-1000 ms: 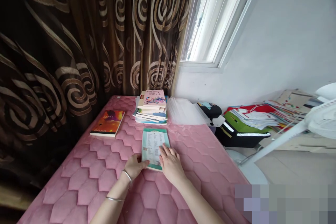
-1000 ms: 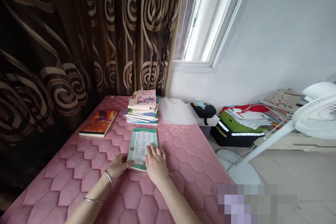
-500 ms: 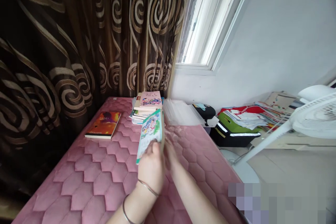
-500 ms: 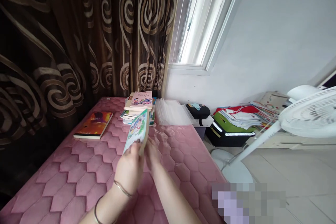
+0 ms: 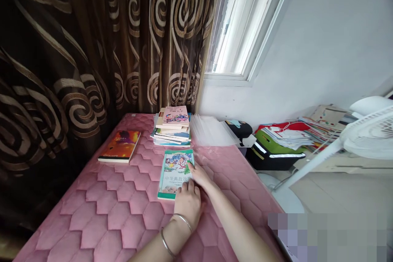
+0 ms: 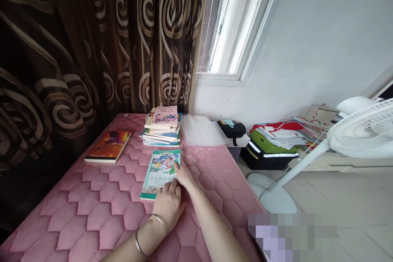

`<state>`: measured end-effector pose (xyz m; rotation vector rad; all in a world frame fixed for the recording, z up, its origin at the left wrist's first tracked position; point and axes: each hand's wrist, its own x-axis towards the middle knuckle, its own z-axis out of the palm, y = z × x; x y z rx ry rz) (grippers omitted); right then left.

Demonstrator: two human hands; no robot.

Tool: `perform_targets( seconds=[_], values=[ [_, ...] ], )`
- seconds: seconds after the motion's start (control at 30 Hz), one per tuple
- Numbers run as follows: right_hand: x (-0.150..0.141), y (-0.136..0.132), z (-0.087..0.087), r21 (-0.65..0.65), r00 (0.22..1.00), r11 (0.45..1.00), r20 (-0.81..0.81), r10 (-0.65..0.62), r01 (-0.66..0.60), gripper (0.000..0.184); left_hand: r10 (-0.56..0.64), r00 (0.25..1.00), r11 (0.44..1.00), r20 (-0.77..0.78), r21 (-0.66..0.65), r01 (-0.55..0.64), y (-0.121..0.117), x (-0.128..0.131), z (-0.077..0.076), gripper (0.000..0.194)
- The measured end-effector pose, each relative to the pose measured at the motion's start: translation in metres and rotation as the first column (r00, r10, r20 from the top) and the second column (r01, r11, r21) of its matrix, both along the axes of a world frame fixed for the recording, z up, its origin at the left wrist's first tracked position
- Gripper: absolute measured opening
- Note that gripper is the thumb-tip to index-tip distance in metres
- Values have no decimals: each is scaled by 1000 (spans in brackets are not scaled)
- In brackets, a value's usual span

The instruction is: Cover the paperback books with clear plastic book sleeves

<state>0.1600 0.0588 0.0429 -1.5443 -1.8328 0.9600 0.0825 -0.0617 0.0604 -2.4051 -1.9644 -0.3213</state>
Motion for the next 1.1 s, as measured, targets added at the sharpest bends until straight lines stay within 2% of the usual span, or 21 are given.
perform_targets(
  seconds=[0.07,0.1,0.17,0.23,0.33,0.47,0.63,0.87,1.1],
  values=[
    [-2,2,-1,-21,1000,1000,28,-10,10,40,3,995,1000,103,-15,-1,2,-21,7,30],
    [-3,3,-2,-34,999,999,41,-16,18,40,71,986,997,148,-26,-68,5,-34,9,31],
    [-2,3,-4,-54,998,998,65,-25,29,42,327,927,945,183,-53,-322,17,-64,12,34],
    [-1,2,-7,-58,997,998,75,-29,33,44,497,836,867,233,-186,-463,33,-91,11,34],
    [1,-1,-10,-39,997,999,70,-27,30,45,510,819,854,264,-265,-447,55,-113,7,33],
    [3,-4,-10,-14,996,999,83,-27,29,47,508,822,850,256,-306,-430,70,-105,3,35],
    [-1,-4,-6,13,978,998,195,-69,67,45,539,827,820,156,-322,-474,72,-90,2,39],
    [-15,-13,5,86,921,988,359,-152,130,43,527,850,826,2,-236,-512,74,-87,-1,42],
    [-21,-18,12,111,858,984,482,-176,139,40,492,869,854,-49,-168,-493,69,-87,0,47]
  ],
)
